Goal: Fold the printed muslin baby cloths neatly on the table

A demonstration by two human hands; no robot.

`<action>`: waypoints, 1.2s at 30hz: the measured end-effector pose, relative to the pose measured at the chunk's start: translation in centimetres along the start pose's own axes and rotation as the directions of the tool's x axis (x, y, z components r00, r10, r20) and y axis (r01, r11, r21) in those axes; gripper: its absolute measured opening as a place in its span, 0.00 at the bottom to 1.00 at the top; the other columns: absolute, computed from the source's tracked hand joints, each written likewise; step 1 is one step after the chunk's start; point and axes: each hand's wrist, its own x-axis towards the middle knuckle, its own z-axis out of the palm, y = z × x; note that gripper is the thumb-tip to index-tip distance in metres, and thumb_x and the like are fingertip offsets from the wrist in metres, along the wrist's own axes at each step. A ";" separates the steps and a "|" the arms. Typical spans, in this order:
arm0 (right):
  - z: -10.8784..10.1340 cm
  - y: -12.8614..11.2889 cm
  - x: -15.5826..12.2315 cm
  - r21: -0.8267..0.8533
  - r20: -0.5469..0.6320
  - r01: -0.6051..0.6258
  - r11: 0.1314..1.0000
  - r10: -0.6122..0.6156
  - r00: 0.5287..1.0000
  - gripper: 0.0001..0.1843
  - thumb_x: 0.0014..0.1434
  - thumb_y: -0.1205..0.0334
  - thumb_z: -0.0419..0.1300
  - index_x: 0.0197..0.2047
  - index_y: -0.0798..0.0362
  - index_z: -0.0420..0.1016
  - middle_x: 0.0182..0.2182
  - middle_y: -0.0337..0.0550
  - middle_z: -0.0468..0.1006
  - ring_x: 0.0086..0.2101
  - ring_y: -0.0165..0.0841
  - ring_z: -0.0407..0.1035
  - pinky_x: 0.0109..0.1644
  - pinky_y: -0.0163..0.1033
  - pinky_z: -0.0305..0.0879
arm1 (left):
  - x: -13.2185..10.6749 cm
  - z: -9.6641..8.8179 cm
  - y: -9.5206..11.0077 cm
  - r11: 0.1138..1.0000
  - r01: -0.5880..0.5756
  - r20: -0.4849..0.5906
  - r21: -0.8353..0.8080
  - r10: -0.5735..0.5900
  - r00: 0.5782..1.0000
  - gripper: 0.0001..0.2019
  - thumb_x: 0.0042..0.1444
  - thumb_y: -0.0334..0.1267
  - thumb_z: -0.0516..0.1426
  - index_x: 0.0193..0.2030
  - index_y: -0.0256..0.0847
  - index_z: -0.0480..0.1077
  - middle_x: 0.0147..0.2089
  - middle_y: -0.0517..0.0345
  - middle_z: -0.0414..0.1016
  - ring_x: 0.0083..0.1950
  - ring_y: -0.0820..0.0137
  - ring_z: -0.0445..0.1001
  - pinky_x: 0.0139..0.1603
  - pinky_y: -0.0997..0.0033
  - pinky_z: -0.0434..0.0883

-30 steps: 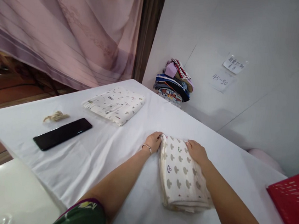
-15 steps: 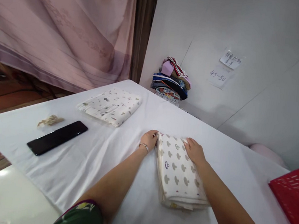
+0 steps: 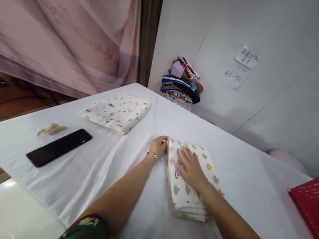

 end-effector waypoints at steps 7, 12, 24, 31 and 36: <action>0.6 -3.8 -4.9 0.047 0.061 0.052 0.998 -0.055 0.997 0.30 0.63 0.51 0.43 0.66 0.51 0.47 0.65 0.45 0.45 0.63 0.40 0.38 0.64 0.55 0.39 | 0.2 -0.3 0.4 0.994 0.054 -0.021 0.094 -0.053 0.998 0.09 0.52 0.33 0.53 0.38 0.43 0.73 0.38 0.60 0.77 0.36 0.73 0.73 0.41 0.75 0.68; 0.9 -4.6 -8.3 0.042 0.031 0.111 0.993 -0.113 0.993 0.33 0.63 0.54 0.46 0.67 0.49 0.39 0.64 0.44 0.44 0.63 0.41 0.39 0.64 0.56 0.41 | 0.5 -0.5 0.6 0.982 0.137 -0.037 0.127 -0.133 0.990 0.07 0.50 0.33 0.55 0.35 0.42 0.73 0.35 0.60 0.77 0.35 0.72 0.73 0.38 0.75 0.67; 0.3 -5.7 -9.6 0.127 -0.013 0.073 0.989 -0.071 0.997 0.28 0.62 0.53 0.46 0.64 0.48 0.51 0.63 0.44 0.50 0.62 0.38 0.42 0.64 0.53 0.42 | -0.2 -2.3 1.1 0.987 0.117 0.083 0.109 -0.126 0.989 0.08 0.49 0.29 0.55 0.37 0.40 0.72 0.38 0.58 0.77 0.40 0.73 0.74 0.41 0.77 0.68; -1.9 1.7 -12.8 0.410 -0.326 -0.284 0.867 0.430 0.842 0.22 0.58 0.52 0.49 0.52 0.51 0.70 0.58 0.46 0.63 0.59 0.40 0.52 0.62 0.50 0.48 | -4.7 -3.5 0.9 0.984 0.166 0.136 0.071 -0.174 0.975 0.10 0.55 0.42 0.53 0.39 0.40 0.70 0.38 0.55 0.77 0.36 0.71 0.75 0.36 0.75 0.70; -2.4 6.9 -13.6 0.624 -0.056 -0.578 0.526 0.768 0.638 0.29 0.55 0.51 0.51 0.57 0.57 0.64 0.50 0.52 0.71 0.46 0.40 0.68 0.48 0.44 0.65 | -7.8 -1.4 1.4 0.976 0.205 0.137 0.072 -0.214 0.967 0.26 0.53 0.51 0.54 0.54 0.38 0.60 0.49 0.46 0.72 0.37 0.69 0.76 0.35 0.73 0.70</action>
